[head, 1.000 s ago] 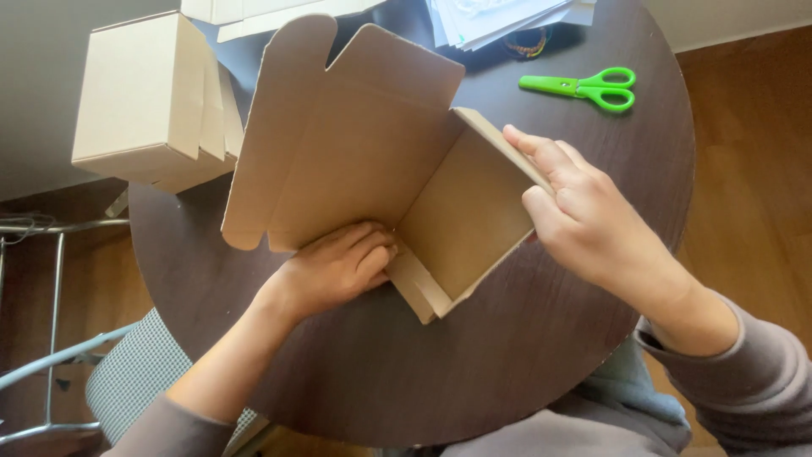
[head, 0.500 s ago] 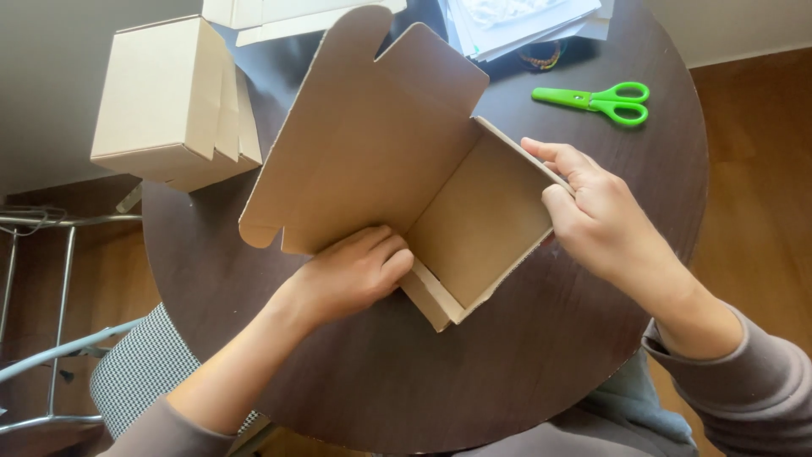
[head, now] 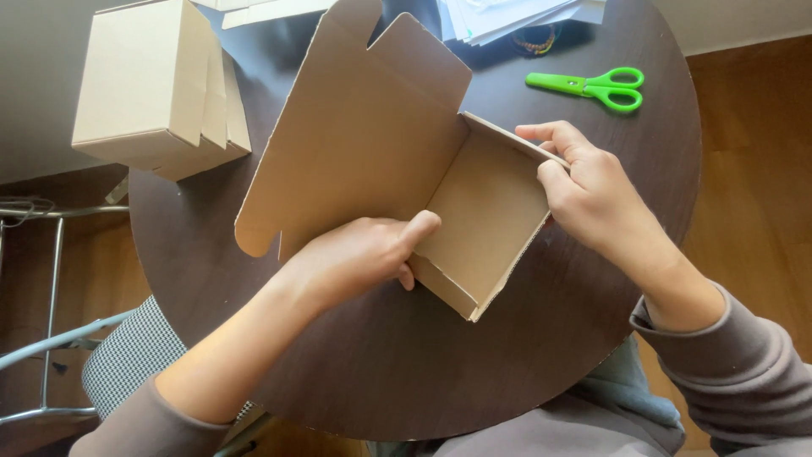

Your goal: Assembling cardboard shipping boxes by folding flat templates along pre-scored lines.

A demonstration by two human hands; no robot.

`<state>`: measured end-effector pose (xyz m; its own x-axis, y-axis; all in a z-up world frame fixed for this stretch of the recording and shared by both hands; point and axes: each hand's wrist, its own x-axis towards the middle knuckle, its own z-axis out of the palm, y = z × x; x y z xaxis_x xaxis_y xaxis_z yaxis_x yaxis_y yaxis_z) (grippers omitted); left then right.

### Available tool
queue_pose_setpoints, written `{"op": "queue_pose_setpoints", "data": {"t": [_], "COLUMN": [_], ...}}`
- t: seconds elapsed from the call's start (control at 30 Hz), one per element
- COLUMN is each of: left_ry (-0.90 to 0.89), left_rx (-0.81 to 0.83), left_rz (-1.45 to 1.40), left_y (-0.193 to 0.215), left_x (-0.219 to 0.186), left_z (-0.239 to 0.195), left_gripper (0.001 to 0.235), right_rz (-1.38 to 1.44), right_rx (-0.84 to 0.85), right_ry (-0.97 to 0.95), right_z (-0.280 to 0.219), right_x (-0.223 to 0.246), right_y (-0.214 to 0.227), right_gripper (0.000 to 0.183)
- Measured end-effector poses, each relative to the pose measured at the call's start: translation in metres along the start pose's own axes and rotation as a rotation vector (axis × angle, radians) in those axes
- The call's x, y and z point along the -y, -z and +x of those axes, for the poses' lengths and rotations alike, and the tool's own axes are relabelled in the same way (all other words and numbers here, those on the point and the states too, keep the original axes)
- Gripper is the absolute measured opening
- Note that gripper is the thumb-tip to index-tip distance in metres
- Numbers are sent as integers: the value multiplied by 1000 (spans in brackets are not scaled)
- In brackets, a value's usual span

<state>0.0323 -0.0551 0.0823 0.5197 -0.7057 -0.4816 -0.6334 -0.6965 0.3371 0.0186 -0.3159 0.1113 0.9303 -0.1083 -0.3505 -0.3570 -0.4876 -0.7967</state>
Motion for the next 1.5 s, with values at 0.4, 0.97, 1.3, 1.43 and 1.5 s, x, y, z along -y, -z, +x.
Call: {"op": "queue_pose_setpoints", "data": {"t": [0.4,0.97,1.3,1.43,1.5], "left_ry": [-325,-399,-651,-640,-621], "left_rx": [-307,-497,-964,-1084,-1100], "left_rz": [64,302,469,518,535], "left_y": [-5,-40,-37,-44,-40], "left_x": [1,-6,19,25,27], "left_z": [-1,55,46,53,56], "left_gripper": [62,25,45,29,26], "right_rz": [3,228,49,57,46], "right_rx": [-6,-142,-266,-437,-472], "right_ry": [60,102,141,292,304], "right_z": [3,27,21,-5,-11], "right_x": [-10,-76,-90,-58,-46], "right_y": [4,4,20,11,11], "right_gripper": [47,44,44,40,41]}}
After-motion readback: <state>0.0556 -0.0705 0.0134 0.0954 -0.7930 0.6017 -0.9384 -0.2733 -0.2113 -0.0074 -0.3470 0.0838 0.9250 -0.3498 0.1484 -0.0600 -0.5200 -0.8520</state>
